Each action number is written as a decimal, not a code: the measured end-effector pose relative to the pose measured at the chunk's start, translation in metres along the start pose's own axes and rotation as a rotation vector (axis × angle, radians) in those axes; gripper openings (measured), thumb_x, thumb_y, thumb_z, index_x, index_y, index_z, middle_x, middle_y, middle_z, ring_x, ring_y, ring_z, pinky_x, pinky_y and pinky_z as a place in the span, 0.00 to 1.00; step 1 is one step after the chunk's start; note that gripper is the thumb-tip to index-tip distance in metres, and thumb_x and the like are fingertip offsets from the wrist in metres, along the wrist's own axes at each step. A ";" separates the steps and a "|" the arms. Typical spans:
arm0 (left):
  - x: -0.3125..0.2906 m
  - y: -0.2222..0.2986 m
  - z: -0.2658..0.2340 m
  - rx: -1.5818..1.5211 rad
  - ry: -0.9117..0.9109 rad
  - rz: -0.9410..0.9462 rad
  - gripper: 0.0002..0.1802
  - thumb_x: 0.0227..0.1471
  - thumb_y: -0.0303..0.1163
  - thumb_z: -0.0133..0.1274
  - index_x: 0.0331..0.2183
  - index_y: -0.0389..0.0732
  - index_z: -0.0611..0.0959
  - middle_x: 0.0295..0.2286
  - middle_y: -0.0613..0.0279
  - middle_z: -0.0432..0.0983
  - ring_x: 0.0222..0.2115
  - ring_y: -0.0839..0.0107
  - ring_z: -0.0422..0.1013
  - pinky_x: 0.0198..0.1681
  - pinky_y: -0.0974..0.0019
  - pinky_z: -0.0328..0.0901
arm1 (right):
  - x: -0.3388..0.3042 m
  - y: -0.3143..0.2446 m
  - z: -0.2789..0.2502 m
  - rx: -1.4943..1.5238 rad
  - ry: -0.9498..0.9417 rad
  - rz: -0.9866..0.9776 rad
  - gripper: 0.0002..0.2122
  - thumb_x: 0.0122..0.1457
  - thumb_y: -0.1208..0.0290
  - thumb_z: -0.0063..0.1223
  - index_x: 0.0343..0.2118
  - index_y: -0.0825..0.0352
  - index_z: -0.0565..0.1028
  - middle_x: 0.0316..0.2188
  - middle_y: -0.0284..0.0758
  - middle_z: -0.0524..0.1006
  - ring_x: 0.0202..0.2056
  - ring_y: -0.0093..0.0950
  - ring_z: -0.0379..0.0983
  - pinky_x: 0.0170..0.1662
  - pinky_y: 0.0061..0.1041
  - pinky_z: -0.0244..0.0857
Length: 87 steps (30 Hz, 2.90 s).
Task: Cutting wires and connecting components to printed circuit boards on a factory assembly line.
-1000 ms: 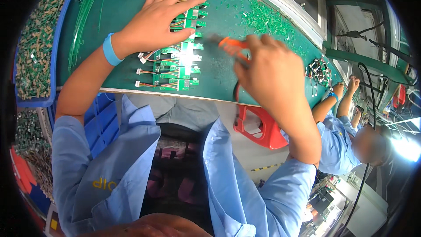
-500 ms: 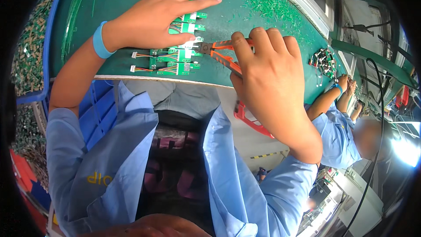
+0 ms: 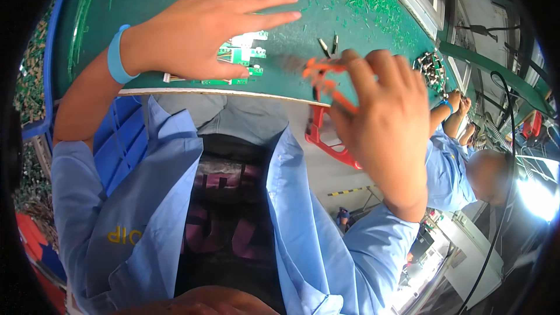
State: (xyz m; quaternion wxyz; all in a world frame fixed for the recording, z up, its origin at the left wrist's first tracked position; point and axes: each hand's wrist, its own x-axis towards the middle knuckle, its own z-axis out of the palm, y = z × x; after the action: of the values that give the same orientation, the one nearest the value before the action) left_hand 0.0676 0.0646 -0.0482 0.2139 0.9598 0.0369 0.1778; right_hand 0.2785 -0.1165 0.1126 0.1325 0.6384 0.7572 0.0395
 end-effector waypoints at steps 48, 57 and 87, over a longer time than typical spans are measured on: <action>-0.016 0.067 0.038 0.523 0.129 -0.110 0.38 0.68 0.50 0.51 0.62 0.24 0.80 0.64 0.31 0.73 0.69 0.38 0.64 0.74 0.29 0.49 | -0.054 -0.072 0.119 1.848 -0.221 0.593 0.18 0.75 0.70 0.48 0.63 0.71 0.70 0.35 0.34 0.74 0.29 0.20 0.65 0.31 0.18 0.60; -0.014 0.065 0.046 0.349 0.248 -0.136 0.41 0.68 0.54 0.50 0.62 0.23 0.79 0.64 0.31 0.73 0.69 0.38 0.64 0.74 0.30 0.50 | -0.047 -0.073 0.114 1.717 -0.182 0.723 0.19 0.75 0.65 0.46 0.61 0.73 0.71 0.31 0.35 0.74 0.23 0.21 0.62 0.23 0.19 0.52; -0.011 0.079 0.022 0.255 0.010 -0.327 0.45 0.57 0.52 0.63 0.65 0.28 0.76 0.70 0.46 0.65 0.74 0.52 0.55 0.79 0.44 0.44 | 0.006 -0.042 0.103 1.763 -0.234 0.660 0.15 0.79 0.60 0.47 0.50 0.69 0.74 0.31 0.36 0.77 0.26 0.22 0.70 0.26 0.21 0.63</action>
State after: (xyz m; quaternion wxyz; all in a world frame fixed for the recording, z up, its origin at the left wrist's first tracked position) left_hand 0.0645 -0.0169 -0.0370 0.1166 0.9594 0.2156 0.1396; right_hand 0.2633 -0.1291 0.0028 -0.3402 0.6902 0.2774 -0.5752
